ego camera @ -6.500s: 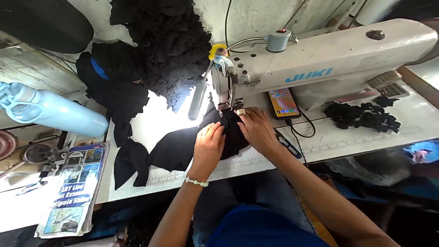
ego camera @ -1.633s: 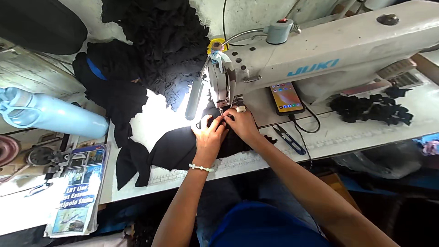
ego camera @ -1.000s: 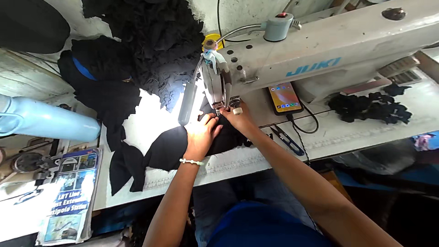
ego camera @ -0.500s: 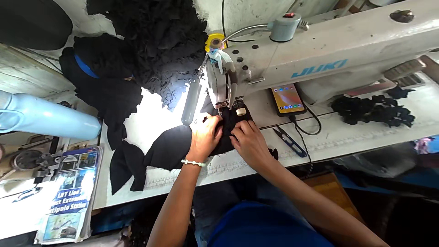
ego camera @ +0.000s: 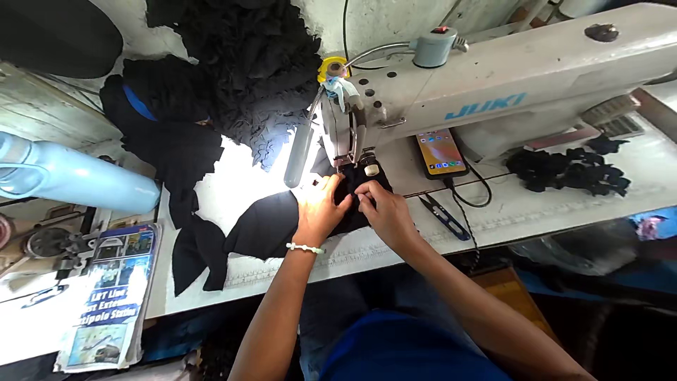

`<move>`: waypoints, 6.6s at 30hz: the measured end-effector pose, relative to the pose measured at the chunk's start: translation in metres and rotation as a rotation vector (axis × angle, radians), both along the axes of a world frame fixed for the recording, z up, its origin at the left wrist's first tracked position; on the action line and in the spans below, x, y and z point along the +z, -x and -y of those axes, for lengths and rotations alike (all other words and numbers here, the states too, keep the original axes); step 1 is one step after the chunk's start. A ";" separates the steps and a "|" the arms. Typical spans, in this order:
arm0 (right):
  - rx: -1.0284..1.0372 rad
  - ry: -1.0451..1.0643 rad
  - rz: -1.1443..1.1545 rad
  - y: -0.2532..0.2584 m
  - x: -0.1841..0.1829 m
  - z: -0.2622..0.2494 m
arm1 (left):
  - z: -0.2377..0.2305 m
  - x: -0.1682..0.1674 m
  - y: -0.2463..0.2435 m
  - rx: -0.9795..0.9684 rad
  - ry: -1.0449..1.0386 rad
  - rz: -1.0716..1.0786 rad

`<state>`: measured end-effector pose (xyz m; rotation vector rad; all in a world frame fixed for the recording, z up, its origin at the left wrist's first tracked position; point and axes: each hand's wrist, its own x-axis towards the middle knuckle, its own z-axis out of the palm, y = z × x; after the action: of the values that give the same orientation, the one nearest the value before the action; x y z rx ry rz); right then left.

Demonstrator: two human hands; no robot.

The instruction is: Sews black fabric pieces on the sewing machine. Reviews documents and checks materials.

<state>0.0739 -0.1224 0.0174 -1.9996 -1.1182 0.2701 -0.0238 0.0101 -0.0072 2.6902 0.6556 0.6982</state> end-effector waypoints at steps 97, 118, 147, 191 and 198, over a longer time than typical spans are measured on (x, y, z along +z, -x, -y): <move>0.139 0.044 0.119 -0.041 -0.030 -0.042 | 0.028 -0.015 0.009 0.074 -0.309 0.003; 0.101 0.029 0.026 -0.038 -0.026 -0.042 | 0.028 -0.016 0.013 0.082 -0.267 -0.020; 0.181 -0.011 -0.040 -0.044 -0.034 -0.065 | 0.005 0.020 0.049 0.205 -0.067 0.115; 0.090 -0.051 -0.092 -0.060 -0.069 -0.068 | -0.065 0.107 0.433 1.113 0.433 0.509; 0.074 -0.060 -0.179 -0.055 -0.069 -0.069 | -0.068 0.100 0.437 1.099 0.478 0.592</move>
<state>0.1285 -0.0536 -0.0516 -1.8451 -1.0746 0.4400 -0.4610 0.0782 0.0927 1.4048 1.8112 1.2698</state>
